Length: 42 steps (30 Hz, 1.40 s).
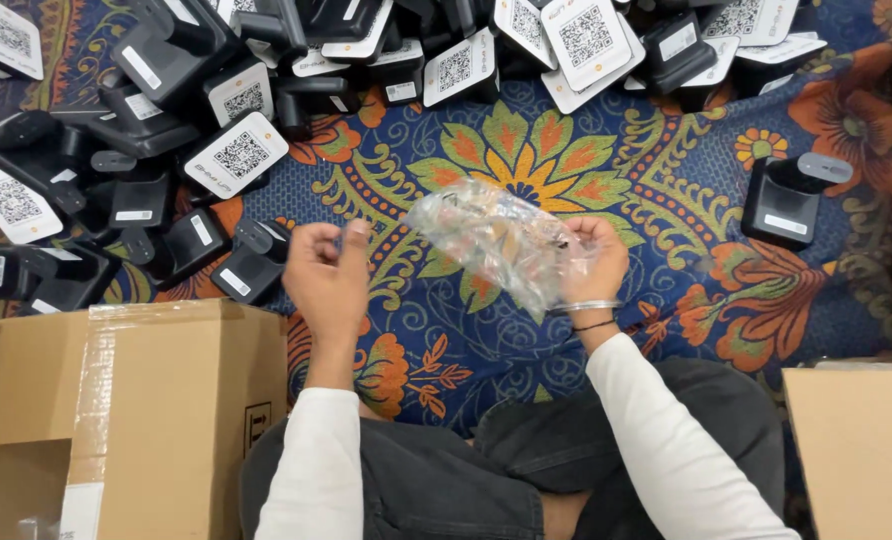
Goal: The person unpacks barcode scanners from plastic bags and places them into cardboard boxes while sitting on a patterned rug.
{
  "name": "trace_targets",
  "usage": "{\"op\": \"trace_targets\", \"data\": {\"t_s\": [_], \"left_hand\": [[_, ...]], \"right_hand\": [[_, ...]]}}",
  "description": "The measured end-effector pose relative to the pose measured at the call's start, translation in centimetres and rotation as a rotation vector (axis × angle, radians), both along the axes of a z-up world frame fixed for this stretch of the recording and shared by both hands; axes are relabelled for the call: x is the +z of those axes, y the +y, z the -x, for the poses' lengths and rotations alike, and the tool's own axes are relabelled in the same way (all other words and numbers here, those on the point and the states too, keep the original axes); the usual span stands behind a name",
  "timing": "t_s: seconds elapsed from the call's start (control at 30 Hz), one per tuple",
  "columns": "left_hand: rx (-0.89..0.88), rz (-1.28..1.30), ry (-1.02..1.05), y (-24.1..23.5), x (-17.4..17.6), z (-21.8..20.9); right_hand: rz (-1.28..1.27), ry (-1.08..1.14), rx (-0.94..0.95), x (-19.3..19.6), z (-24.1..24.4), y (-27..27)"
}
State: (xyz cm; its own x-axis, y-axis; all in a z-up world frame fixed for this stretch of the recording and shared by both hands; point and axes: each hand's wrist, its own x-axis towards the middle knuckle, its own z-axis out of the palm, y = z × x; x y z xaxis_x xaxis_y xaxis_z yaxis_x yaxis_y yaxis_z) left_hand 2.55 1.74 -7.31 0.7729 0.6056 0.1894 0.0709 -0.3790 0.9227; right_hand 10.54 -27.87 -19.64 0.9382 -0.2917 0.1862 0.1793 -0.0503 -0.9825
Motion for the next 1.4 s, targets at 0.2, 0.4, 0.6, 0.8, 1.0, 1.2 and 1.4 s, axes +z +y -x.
{"op": "trace_targets", "data": {"t_s": [0.2, 0.4, 0.6, 0.8, 1.0, 1.2, 1.4], "left_hand": [[-0.513, -0.521, -0.243, -10.1, 4.7, 3.3], [-0.105, -0.477, 0.095, -6.1, -1.0, 1.5], [-0.209, -0.598, 0.070, -4.4, 1.6, 2.7], [0.395, -0.131, -0.147, 7.1, 1.9, 3.1], [0.563, -0.081, -0.267, 10.5, 1.6, 2.8], [0.603, 0.019, -0.283, 11.9, 2.1, 1.6], [0.519, 0.069, -0.267, 12.2, 2.2, 1.6]], "right_hand": [[0.153, -0.030, 0.071, 3.7, 3.2, 3.9], [0.381, 0.037, -0.043, 6.0, 4.1, 3.5], [0.142, 0.064, 0.590, 4.0, 5.3, 6.3], [-0.200, 0.319, 0.705, 2.1, 0.0, 13.2], [0.499, -0.007, 0.622, 0.4, 0.7, 30.0], [0.771, -0.039, 0.589, 2.0, -0.1, 37.9], [0.936, -0.061, 0.593, 3.4, -3.2, 29.8]]}}
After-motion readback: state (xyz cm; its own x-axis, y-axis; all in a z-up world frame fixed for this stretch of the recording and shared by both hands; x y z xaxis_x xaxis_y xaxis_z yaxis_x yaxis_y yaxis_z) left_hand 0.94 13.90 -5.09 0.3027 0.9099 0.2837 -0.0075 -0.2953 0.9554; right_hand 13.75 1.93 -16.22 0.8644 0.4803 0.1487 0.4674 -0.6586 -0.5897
